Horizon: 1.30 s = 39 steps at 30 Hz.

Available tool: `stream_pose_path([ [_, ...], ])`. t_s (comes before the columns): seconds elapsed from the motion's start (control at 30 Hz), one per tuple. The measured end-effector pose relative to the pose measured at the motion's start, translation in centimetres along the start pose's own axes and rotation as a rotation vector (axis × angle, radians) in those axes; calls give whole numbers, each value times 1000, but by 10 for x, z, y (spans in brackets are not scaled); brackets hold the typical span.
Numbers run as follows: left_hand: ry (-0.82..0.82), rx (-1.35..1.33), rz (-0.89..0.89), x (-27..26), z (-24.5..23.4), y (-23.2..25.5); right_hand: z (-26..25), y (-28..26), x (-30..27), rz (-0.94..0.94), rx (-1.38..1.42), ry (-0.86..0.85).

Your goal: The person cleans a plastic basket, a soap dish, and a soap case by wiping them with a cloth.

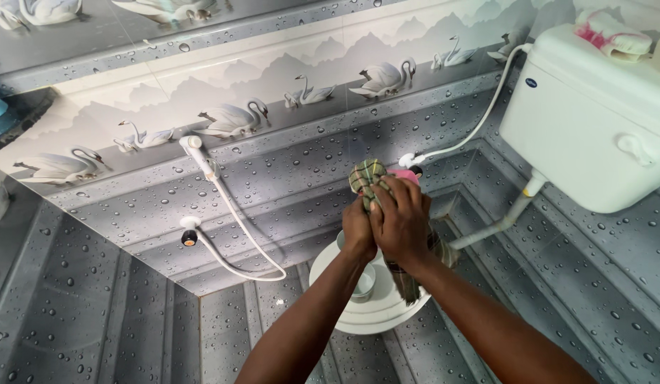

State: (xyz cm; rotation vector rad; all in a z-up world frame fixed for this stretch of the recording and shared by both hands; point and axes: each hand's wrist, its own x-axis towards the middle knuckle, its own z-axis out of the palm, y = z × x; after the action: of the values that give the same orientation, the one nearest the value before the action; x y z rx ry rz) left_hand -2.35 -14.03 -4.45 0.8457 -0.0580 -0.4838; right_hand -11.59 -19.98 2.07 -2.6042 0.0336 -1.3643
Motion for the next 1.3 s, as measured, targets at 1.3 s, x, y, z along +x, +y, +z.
stream_pose_path([
  [1.3, 42, 778, 473, 8, -7, -23, -8, 48, -20, 8, 55, -123],
])
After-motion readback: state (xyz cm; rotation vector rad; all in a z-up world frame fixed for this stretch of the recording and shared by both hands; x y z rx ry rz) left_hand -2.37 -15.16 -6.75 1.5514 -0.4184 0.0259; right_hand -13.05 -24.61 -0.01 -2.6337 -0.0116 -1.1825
